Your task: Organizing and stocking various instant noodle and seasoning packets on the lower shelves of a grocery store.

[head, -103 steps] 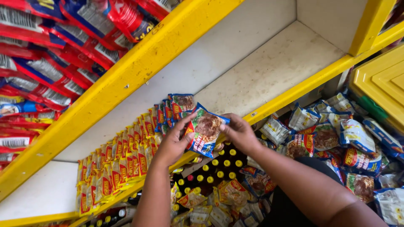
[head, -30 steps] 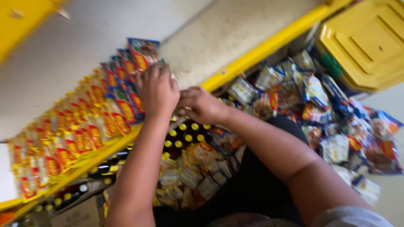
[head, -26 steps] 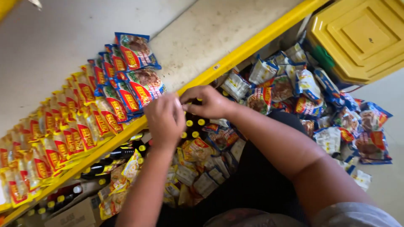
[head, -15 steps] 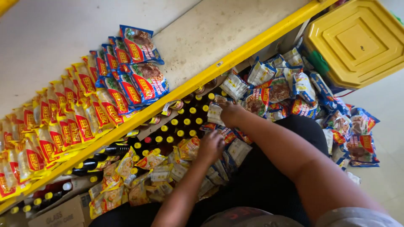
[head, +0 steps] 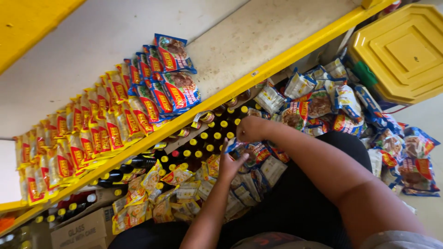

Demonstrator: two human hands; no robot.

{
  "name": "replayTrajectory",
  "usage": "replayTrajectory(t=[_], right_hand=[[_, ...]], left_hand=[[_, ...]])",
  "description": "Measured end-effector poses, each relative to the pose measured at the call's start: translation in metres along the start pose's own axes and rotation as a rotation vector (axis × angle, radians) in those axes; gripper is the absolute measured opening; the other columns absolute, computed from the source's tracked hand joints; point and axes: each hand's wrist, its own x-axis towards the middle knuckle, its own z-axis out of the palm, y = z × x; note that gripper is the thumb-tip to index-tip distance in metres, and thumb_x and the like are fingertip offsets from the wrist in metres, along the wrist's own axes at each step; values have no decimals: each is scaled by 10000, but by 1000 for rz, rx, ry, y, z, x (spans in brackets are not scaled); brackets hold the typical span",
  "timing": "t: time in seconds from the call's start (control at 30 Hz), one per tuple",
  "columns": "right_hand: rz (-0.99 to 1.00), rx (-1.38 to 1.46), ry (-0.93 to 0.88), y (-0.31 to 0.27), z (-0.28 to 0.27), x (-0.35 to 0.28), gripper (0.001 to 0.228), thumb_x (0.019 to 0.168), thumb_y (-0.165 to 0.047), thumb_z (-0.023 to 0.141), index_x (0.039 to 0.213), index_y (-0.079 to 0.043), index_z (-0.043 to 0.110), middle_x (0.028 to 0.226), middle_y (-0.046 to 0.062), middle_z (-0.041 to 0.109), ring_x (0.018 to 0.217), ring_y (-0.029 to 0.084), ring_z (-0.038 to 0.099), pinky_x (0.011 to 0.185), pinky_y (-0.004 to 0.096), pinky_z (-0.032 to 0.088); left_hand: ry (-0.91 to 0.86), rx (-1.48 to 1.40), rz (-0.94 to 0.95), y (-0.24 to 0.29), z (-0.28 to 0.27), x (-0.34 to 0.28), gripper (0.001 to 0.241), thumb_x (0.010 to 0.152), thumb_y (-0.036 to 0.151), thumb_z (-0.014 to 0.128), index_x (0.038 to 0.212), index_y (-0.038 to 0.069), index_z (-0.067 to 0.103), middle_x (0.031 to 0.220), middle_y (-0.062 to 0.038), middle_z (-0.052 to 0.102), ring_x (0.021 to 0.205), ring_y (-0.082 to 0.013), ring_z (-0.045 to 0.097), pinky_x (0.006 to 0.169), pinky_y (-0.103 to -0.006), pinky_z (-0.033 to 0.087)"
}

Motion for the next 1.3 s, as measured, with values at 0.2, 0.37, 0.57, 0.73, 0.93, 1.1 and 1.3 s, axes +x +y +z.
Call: replayTrajectory(t=[0.2, 0.37, 0.57, 0.73, 0.93, 1.1, 1.3], right_hand=[[-61, 407, 290, -40, -44, -14, 328, 747, -311, 848, 930, -84, 698, 814, 89, 717, 747, 234, 703, 677, 393, 572], [-93, 415, 303, -76, -78, -27, 355, 792, -282, 820, 1052, -80, 686, 837, 81, 695, 748, 166, 654, 661, 356, 520], [-4, 584, 366, -76, -75, -21, 226, 921, -264, 755, 921, -63, 652, 794, 83, 659, 747, 121, 596, 688, 319, 504], [-236, 911, 489, -52, -58, -3, 168, 1012, -181, 722, 1029, -31, 648, 946, 40, 641, 912, 107, 588, 829, 290, 499], [-394, 1177, 159, -85, -85, -26, 699, 885, -145, 768, 1461, -74, 378, 1257, 43, 646, 1096, 153, 638, 977, 318, 525], [-62, 1094, 114, -97, -70, -23, 630, 850, -163, 788, 1425, -80, 544, 1159, 71, 726, 950, 173, 655, 783, 345, 555], [-203, 1246, 514, -71, -98, -29, 424, 947, -207, 748, 1278, -47, 538, 1154, 48, 731, 1068, 130, 718, 837, 296, 588]], left_hand=[[17, -373, -436, 11, -28, 6, 699, 893, 493, 746, 1369, 17, 558, 1219, -133, 695, 1059, -214, 671, 893, -399, 546], [106, -162, -291, 88, -55, 11, 730, 926, 562, 635, 1421, 44, 495, 1221, -117, 685, 1075, -221, 667, 917, -389, 523], [312, -17, -235, 103, -55, 8, 626, 1026, 499, 522, 1396, -6, 517, 1197, -168, 701, 1071, -247, 674, 939, -367, 512], [355, -99, -235, 126, -51, 16, 534, 1051, 417, 466, 1388, 10, 544, 1196, -172, 716, 1047, -245, 677, 948, -351, 514], [599, -652, -224, 161, -66, 43, 503, 1069, 316, 459, 1509, 79, 410, 1453, -100, 559, 1270, -227, 584, 1065, -380, 463], [499, -881, -124, 186, -71, 54, 625, 984, 170, 612, 1538, 76, 339, 1480, -103, 505, 1319, -228, 525, 1120, -428, 403], [721, -463, 60, 212, -113, 71, 752, 924, 180, 708, 1545, 101, 292, 1562, -105, 429, 1437, -253, 443, 1170, -452, 369]])
